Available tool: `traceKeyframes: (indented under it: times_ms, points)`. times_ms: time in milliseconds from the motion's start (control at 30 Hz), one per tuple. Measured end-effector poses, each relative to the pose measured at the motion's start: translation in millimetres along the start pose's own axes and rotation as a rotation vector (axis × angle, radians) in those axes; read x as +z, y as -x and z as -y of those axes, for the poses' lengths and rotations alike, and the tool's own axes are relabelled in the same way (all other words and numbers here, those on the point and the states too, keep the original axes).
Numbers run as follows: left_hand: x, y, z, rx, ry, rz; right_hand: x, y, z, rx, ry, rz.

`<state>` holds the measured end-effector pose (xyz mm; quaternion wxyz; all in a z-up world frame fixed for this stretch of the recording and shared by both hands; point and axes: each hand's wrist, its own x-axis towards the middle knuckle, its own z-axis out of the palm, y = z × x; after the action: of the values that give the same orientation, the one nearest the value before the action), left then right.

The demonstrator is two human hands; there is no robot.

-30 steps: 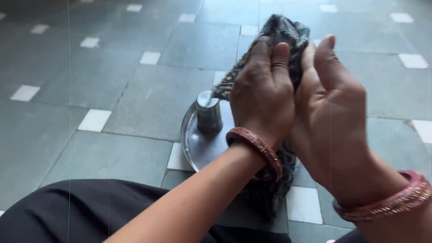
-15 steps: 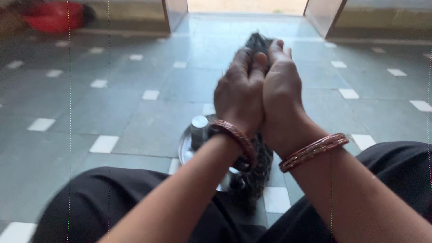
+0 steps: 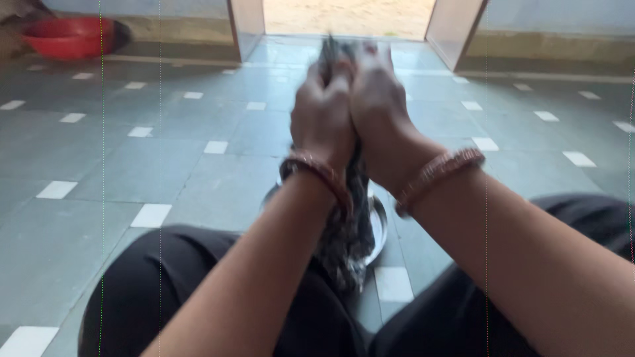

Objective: The person sits on a tiled floor and wipes several small metal cups and a metal tray with a patterned cloth. They handle the items one by one, rubbing the cloth over the surfaces to clean them.

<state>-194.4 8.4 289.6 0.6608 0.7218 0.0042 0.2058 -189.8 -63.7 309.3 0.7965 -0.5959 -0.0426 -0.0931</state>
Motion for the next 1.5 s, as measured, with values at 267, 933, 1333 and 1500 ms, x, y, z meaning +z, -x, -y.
traceKeyframes:
  times_ms: [267, 933, 1333, 1500]
  points:
    - [10, -11, 66, -0.222, 0.384, 0.034, -53, -2, -43, -0.015, 0.265, 0.275]
    - [12, 3, 203, -0.380, 0.690, 0.050, -86, 1, -182, -0.818, 1.164, 0.361]
    - [6, 16, 212, -0.452, 0.629, 0.140, -117, -12, -205, -0.507, 0.983, 0.358]
    - [9, 22, 213, -0.293, 0.482, 0.156, -130, -26, -211, -0.113, 0.569, 0.319]
